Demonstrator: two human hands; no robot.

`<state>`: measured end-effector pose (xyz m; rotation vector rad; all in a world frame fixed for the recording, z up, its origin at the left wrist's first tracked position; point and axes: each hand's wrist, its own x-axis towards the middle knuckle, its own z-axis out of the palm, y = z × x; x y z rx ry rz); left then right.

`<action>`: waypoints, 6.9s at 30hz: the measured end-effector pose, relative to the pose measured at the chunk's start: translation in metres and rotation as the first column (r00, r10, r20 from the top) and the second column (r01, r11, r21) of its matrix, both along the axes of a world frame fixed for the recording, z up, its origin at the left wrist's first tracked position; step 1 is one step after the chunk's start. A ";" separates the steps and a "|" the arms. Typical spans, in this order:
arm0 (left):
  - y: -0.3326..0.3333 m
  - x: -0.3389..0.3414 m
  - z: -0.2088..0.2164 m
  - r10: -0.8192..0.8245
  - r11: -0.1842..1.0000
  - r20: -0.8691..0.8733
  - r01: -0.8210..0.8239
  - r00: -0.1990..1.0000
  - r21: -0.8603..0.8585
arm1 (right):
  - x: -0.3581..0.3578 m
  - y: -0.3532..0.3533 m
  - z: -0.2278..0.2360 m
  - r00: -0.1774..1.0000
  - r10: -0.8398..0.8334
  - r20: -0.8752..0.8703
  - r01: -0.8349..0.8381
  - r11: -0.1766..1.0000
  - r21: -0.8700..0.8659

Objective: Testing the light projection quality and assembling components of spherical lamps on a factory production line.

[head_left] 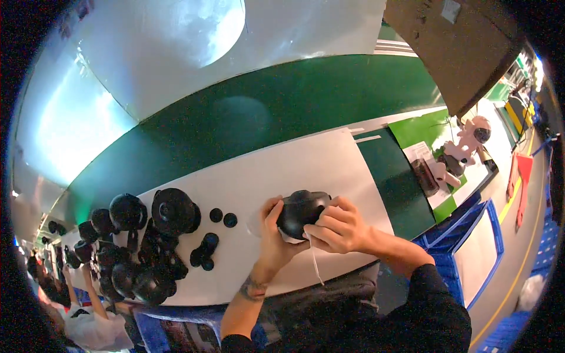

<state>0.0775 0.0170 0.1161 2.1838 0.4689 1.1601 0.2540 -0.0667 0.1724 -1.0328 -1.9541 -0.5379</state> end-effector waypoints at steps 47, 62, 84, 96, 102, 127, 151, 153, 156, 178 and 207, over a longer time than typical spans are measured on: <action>-0.011 0.003 -0.002 -0.094 0.995 0.017 0.095 0.995 -0.039 | 0.051 0.041 -0.075 0.395 -0.403 -0.826 -0.394 0.737 -0.549; -0.022 -0.017 -0.011 -0.228 0.954 0.085 0.240 0.970 -0.178 | 0.045 0.043 -0.066 0.151 -0.233 -0.961 -0.798 0.545 -0.257; 0.064 0.027 0.032 0.227 0.962 -0.008 -0.226 0.974 -0.157 | 0.052 0.047 -0.066 -0.037 -0.350 -0.936 -0.618 0.744 -0.254; 0.216 0.042 0.028 0.429 0.897 0.027 -0.422 0.903 -0.131 | 0.047 0.052 -0.070 0.216 -0.296 -0.930 -0.633 0.683 -0.364; 0.264 0.042 0.001 0.459 0.888 -0.071 -0.458 0.886 0.035 | 0.047 0.052 -0.079 0.197 -0.260 -0.945 -0.643 0.694 -0.325; 0.100 -0.169 0.061 0.768 0.636 -0.339 -0.711 0.544 0.300 | 0.032 0.055 -0.074 0.231 -0.291 -0.928 -0.566 0.736 -0.372; 0.030 -0.012 0.057 -0.029 0.433 0.227 0.217 0.973 -0.875 | 0.024 0.032 -0.042 0.078 -0.163 -0.983 -0.828 0.539 -0.155; 0.033 -0.010 0.057 -0.061 0.487 0.200 0.204 0.978 -0.849 | 0.030 0.032 -0.036 0.022 -0.197 -0.980 -0.840 0.528 -0.125; 0.040 -0.009 0.070 -0.116 0.460 0.222 0.251 0.968 -0.852 | 0.032 0.033 -0.034 -0.064 -0.190 -0.980 -0.863 0.504 -0.041; 0.013 0.010 0.049 -0.259 0.873 0.438 0.403 0.861 -0.275 | 0.020 0.015 -0.047 0.897 0.396 -0.197 -0.344 0.904 0.255; -0.001 -0.019 -0.001 -0.417 0.676 0.220 0.463 0.882 -0.574 | 0.034 -0.035 -0.061 0.661 -0.056 -0.748 -0.408 0.810 -0.421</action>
